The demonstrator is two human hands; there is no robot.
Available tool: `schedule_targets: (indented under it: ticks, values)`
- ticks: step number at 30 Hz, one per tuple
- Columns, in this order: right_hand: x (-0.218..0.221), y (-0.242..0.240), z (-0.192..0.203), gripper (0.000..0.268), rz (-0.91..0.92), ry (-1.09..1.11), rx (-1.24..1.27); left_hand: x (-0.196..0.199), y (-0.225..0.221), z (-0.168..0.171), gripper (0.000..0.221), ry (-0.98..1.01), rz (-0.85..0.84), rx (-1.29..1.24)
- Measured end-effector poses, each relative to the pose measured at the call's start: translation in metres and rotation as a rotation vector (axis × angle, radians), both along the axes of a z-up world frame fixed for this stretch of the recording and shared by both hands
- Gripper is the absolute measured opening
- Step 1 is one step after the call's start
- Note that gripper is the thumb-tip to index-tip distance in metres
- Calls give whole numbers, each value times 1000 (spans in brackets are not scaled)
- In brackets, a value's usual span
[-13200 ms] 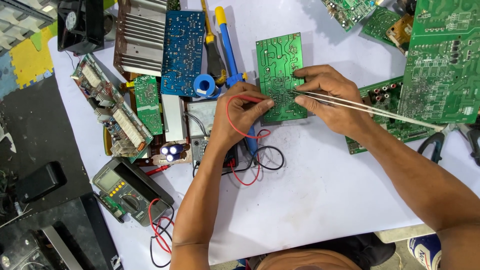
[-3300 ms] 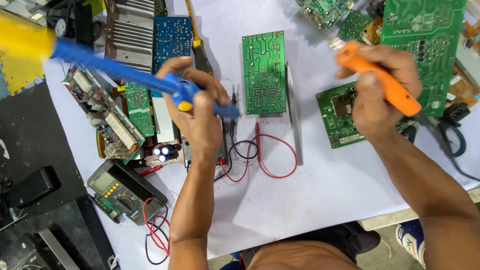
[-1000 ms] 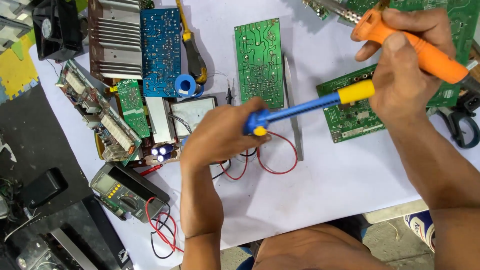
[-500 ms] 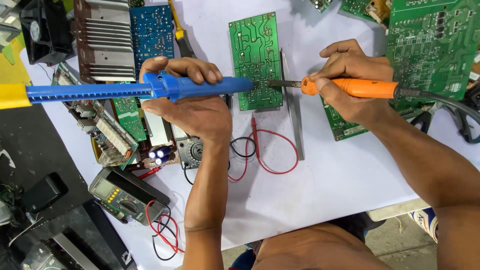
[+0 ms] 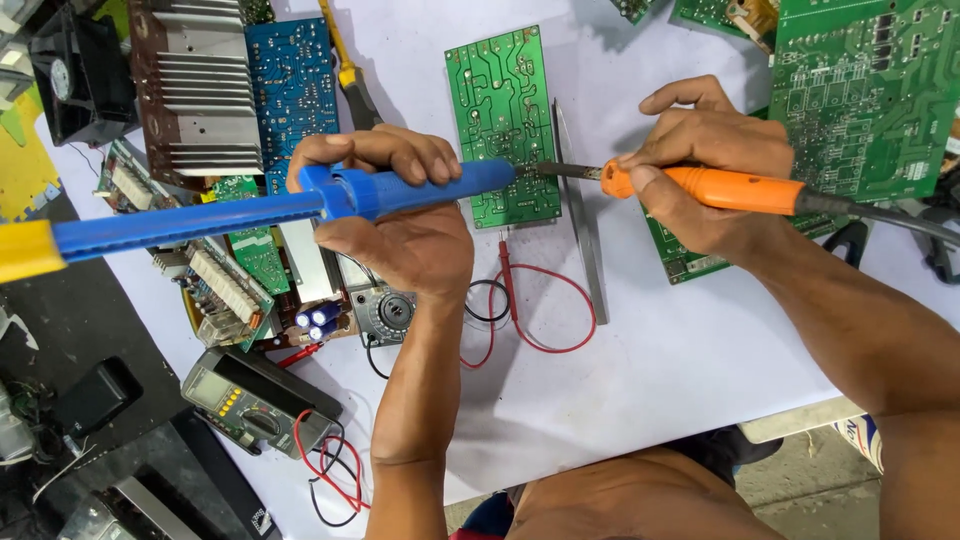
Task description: Testing and repairing a circuit board using a multimeter, soldering iron, and desoldering pump.
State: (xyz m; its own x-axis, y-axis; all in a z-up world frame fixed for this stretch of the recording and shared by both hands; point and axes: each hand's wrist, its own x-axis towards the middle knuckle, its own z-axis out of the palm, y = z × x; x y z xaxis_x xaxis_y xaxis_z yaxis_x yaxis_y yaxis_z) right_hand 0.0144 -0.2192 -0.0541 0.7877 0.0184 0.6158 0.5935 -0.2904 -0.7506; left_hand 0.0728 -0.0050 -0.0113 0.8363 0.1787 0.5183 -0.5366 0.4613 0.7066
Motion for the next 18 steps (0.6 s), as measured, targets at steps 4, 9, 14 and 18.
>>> schedule_targets:
  ticks: [4, 9, 14, 18]
  values:
    - [-5, -10, 4, 16, -122, -77, 64, -6, 32, 34, 53, 7, -41, 133]
    - [4, -16, 6, 47, -296, -146, 404, -13, 50, 76, 51, 623, -338, 1575]
    - [-2, -19, 9, 55, -20, 65, 345, -24, 20, 38, 32, 340, -569, 2082]
    - [-5, 18, 14, 38, 272, 97, 316, -33, -2, 22, 20, 275, -603, 2082]
